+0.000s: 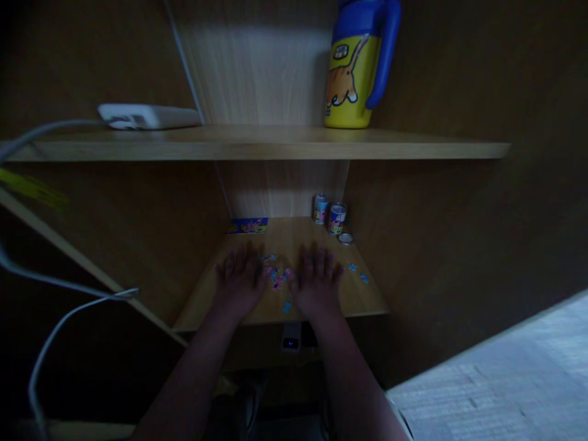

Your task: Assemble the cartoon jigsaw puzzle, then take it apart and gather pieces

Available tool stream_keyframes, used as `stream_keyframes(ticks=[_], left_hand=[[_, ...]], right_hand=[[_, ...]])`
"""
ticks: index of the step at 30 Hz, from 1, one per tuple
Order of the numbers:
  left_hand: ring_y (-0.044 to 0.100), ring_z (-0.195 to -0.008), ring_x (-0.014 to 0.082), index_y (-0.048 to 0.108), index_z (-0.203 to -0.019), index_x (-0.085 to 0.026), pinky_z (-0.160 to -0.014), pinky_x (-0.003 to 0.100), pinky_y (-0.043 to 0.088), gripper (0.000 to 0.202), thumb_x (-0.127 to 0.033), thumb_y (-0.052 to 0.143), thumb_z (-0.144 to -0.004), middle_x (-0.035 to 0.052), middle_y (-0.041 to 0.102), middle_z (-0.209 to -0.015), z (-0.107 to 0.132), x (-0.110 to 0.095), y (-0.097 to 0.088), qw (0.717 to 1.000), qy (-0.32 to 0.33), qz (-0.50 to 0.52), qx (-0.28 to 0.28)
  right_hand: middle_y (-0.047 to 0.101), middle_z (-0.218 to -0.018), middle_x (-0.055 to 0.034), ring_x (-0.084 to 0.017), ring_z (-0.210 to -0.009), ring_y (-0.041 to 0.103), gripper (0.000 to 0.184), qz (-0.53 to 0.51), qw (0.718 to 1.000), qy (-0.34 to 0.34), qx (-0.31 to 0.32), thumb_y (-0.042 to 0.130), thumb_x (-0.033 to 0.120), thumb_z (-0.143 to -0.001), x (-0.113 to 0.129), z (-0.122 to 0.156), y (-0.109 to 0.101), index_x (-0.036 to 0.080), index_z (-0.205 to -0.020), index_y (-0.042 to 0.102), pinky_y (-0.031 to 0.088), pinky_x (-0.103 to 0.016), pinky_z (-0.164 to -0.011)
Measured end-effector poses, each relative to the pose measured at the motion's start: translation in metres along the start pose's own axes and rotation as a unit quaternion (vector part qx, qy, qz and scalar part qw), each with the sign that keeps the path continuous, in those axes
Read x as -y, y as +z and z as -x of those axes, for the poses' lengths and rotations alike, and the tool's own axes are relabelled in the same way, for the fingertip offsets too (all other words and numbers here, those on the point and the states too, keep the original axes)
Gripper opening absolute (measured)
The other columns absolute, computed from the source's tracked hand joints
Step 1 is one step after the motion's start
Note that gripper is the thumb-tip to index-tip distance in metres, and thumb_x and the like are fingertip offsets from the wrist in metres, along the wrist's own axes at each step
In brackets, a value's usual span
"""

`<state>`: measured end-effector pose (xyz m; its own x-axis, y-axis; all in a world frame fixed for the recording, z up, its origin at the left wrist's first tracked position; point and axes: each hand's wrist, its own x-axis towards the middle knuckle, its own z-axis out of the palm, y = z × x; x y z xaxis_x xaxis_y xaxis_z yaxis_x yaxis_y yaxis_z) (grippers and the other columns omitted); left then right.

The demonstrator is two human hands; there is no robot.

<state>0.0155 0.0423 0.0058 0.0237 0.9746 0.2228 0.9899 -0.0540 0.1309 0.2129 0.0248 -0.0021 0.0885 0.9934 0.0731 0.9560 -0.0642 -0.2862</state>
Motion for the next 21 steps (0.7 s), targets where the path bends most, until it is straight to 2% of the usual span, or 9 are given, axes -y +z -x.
stream_keyframes(ticks=[2, 4, 6, 11, 13, 16, 18, 21], left_hand=[[0.021, -0.171, 0.0506, 0.039, -0.178, -0.018, -0.135, 0.076, 0.019, 0.077, -0.064, 0.032, -0.117, 0.0229, 0.026, -0.185, 0.000, 0.001, 0.000, 1.000, -0.022, -0.005, -0.005], [0.025, -0.170, 0.0508, 0.040, -0.178, -0.016, -0.135, 0.073, 0.021, 0.076, -0.061, 0.028, -0.118, 0.0255, 0.028, -0.184, -0.002, 0.003, 0.000, 1.000, -0.007, -0.010, 0.022], [0.027, -0.170, 0.0489, 0.042, -0.177, -0.015, -0.136, 0.069, 0.021, 0.076, -0.061, 0.026, -0.118, 0.0260, 0.030, -0.183, -0.005, 0.003, -0.001, 0.999, 0.017, -0.010, 0.049], [0.021, -0.172, 0.0461, 0.042, -0.177, -0.019, -0.138, 0.065, 0.017, 0.078, -0.067, 0.032, -0.116, 0.0215, 0.027, -0.185, -0.008, 0.003, -0.003, 0.995, 0.054, 0.003, 0.079], [0.017, -0.173, 0.0471, 0.040, -0.178, -0.021, -0.138, 0.066, 0.015, 0.083, -0.073, 0.035, -0.113, 0.0202, 0.023, -0.187, -0.007, 0.003, -0.002, 0.994, 0.061, 0.009, 0.085], [0.011, -0.174, 0.0485, 0.038, -0.179, -0.023, -0.138, 0.068, 0.011, 0.090, -0.081, 0.036, -0.110, 0.0179, 0.016, -0.188, -0.007, 0.003, -0.002, 0.993, 0.070, 0.020, 0.090], [0.008, -0.174, 0.0486, 0.035, -0.180, -0.025, -0.138, 0.069, 0.009, 0.093, -0.084, 0.035, -0.108, 0.0168, 0.012, -0.189, -0.007, 0.003, -0.001, 0.992, 0.080, 0.026, 0.093], [0.006, -0.174, 0.0474, 0.033, -0.181, -0.027, -0.139, 0.067, 0.008, 0.096, -0.087, 0.034, -0.106, 0.0154, 0.011, -0.190, -0.010, 0.001, -0.001, 0.989, 0.101, 0.033, 0.101]], right_hand=[[0.005, -0.190, -0.0161, -0.044, -0.175, -0.001, 0.088, -0.001, 0.999, -0.048, -0.011, 0.032, 0.074, -0.114, 0.002, 0.010, 0.001, 0.021, -0.183, 0.021, 0.003, -0.074, -0.136], [0.005, -0.190, -0.0143, -0.041, -0.176, -0.002, 0.087, 0.002, 0.994, -0.110, -0.013, 0.034, 0.074, -0.114, 0.005, 0.019, 0.002, 0.023, -0.183, 0.022, 0.001, -0.072, -0.136], [0.005, -0.190, -0.0138, -0.040, -0.176, -0.002, 0.085, 0.007, 0.992, -0.122, -0.005, 0.035, 0.072, -0.114, 0.007, 0.024, 0.003, 0.024, -0.183, 0.022, -0.001, -0.072, -0.136], [-0.001, -0.190, -0.0140, -0.043, -0.175, -0.004, 0.081, 0.015, 0.999, 0.016, 0.030, 0.028, 0.069, -0.117, -0.004, 0.013, -0.002, 0.025, -0.183, 0.018, -0.003, -0.077, -0.134], [-0.006, -0.190, -0.0129, -0.045, -0.174, -0.008, 0.083, 0.017, 0.997, 0.073, 0.034, 0.026, 0.072, -0.115, -0.014, 0.006, -0.006, 0.028, -0.184, 0.014, -0.005, -0.076, -0.133], [-0.007, -0.189, -0.0181, -0.048, -0.173, -0.008, 0.090, 0.027, 0.989, 0.144, 0.031, 0.023, 0.080, -0.113, -0.029, 0.000, -0.011, 0.026, -0.184, 0.010, -0.004, -0.075, -0.133], [-0.007, -0.189, -0.0224, -0.050, -0.173, -0.005, 0.096, 0.033, 0.985, 0.165, 0.028, 0.020, 0.083, -0.111, -0.037, -0.004, -0.012, 0.021, -0.184, 0.009, -0.003, -0.074, -0.133], [-0.005, -0.188, -0.0243, -0.050, -0.173, 0.000, 0.098, 0.033, 0.987, 0.153, 0.029, 0.017, 0.083, -0.110, -0.044, -0.011, -0.011, 0.019, -0.184, 0.008, -0.002, -0.073, -0.134]])
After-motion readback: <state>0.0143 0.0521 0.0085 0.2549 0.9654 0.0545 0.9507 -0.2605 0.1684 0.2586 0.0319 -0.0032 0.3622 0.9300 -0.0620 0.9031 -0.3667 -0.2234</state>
